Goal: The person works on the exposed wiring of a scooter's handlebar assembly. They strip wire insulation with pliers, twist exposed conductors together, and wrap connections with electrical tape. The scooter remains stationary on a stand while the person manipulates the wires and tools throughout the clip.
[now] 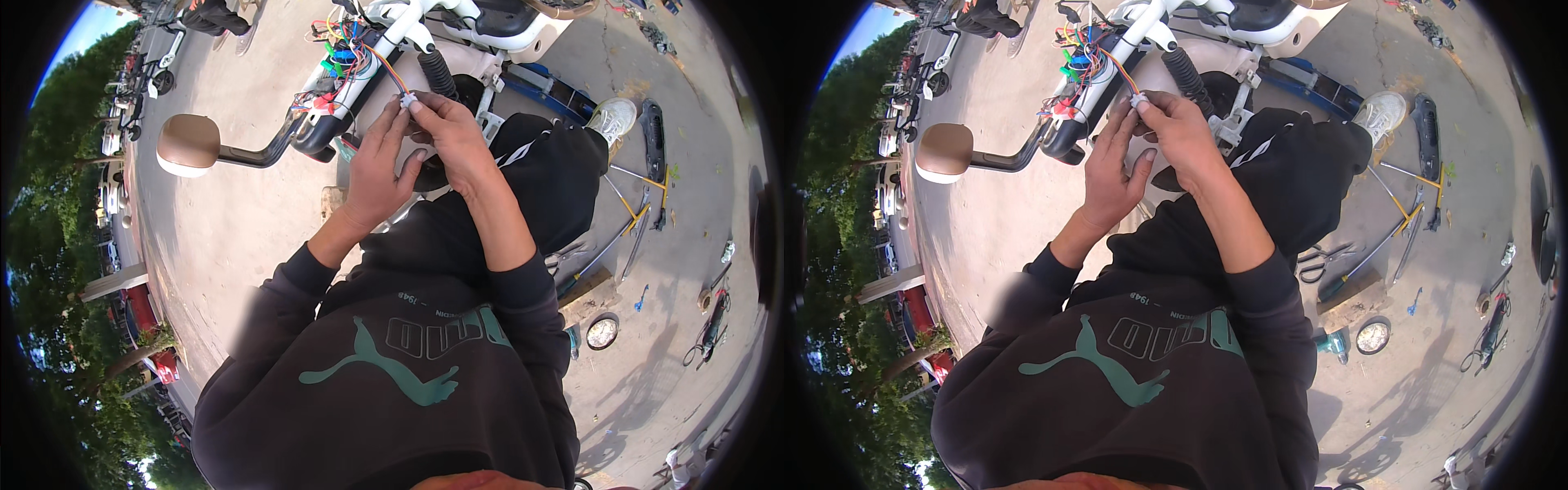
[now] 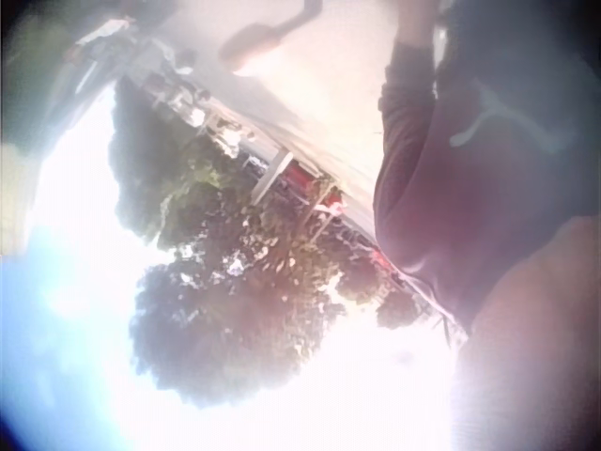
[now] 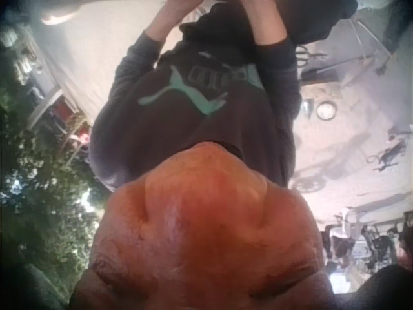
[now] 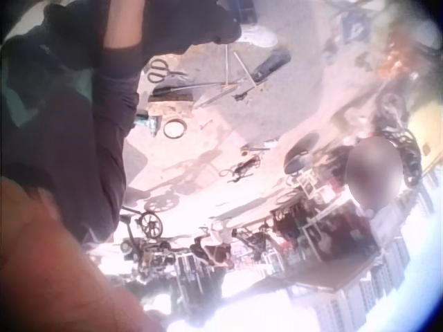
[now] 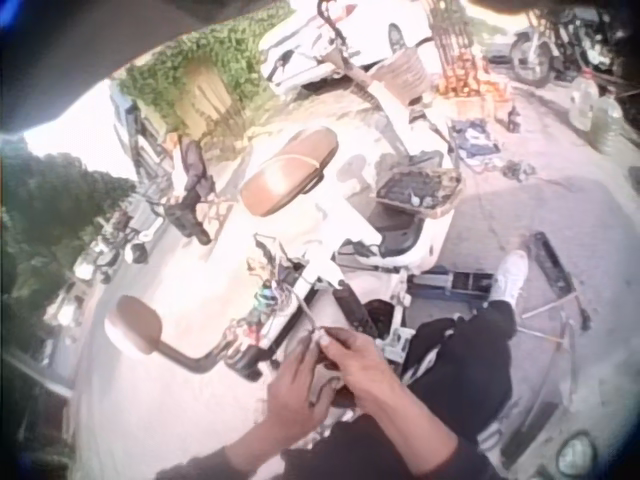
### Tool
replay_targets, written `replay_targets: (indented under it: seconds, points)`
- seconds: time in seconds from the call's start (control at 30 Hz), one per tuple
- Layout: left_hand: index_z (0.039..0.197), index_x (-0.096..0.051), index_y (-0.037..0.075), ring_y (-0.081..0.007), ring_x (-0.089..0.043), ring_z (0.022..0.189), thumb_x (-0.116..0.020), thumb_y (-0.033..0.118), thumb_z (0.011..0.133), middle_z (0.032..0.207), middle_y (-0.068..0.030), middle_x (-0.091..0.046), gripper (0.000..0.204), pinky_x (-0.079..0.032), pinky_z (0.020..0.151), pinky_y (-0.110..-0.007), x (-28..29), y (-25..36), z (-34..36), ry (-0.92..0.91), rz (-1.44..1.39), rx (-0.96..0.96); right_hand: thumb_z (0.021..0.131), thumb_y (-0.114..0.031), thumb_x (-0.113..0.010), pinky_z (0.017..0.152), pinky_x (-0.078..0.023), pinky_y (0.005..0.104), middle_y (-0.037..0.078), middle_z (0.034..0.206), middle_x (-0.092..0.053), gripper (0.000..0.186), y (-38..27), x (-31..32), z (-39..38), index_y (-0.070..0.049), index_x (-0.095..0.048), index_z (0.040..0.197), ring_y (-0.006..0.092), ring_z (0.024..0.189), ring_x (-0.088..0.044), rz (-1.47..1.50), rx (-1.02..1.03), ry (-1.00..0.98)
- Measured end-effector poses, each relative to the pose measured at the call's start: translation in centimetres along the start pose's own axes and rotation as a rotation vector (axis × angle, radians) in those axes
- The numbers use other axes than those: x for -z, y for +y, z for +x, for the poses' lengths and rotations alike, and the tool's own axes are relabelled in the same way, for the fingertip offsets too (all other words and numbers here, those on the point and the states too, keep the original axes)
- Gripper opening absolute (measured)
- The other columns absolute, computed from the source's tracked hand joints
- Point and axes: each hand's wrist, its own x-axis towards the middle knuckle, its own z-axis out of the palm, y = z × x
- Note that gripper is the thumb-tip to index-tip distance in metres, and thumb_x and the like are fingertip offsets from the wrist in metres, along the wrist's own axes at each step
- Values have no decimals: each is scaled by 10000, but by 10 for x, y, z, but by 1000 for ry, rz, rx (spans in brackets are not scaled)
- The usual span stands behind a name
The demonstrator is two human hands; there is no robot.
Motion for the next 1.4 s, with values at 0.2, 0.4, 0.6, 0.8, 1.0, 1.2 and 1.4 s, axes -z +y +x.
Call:
replay_targets:
  seconds: [0.2,0.4,0.6,0.8,1.0,1.2,1.4]
  points:
    - [1314,-564,-44,-238,-635,1234,-575,210,1069,1351,-173,-634,353,-532,993,-379,3,-23,2,-21,-677,521,1030,-155,-595,780,-541,337,182,939,-716,318,26,-2,10,68,-625,1256,189,851,-682,-438,340,177]
    - [1251,-623,-3,-228,-675,1102,-591,262,1060,1233,-150,-690,327,-551,972,-403,1,-46,33,-67,-1160,939,1031,-136,-634,733,-469,247,41,904,-635,321,44,-14,8,77,-599,1269,87,804,-543,-444,322,165]
    - [1236,-630,-18,-273,-700,1121,-636,231,1032,1233,-185,-707,322,-562,977,-412,11,-70,28,-157,-1315,959,1030,-125,-630,685,-462,245,20,834,-632,287,39,-15,-10,65,-596,1242,87,729,-539,-658,206,129]
    - [1257,-629,-23,-256,-711,1079,-672,195,1004,1233,-176,-714,337,-564,932,-372,24,-77,30,-148,-1266,993,1024,-153,-611,676,-504,333,83,735,-641,256,58,-20,3,65,-616,1158,146,678,-613,-419,245,91]
    - [1289,-628,-17,-246,-703,1064,-612,198,1020,1247,-151,-714,345,-541,859,-363,36,-76,22,-237,-1221,1004,1075,-343,-571,596,-418,264,-1,740,-565,369,55,-46,11,20,-633,1053,90,644,-504,-396,227,21]
    - [1285,-629,-22,-262,-683,1137,-585,188,1024,1205,-157,-727,338,-521,942,-400,33,-64,11,-223,-1242,1038,1065,-414,-573,577,-468,342,66,644,-591,516,61,-49,-8,46,-649,844,160,597,-578,-667,285,233]
    - [1229,-629,-29,-320,-693,1171,-653,168,1010,1164,-185,-726,296,-534,1058,-393,38,-42,45,3,-1296,954,1029,-315,-617,658,-484,484,297,704,-590,398,87,-70,-96,60,-639,897,494,698,-587,-912,268,-33]
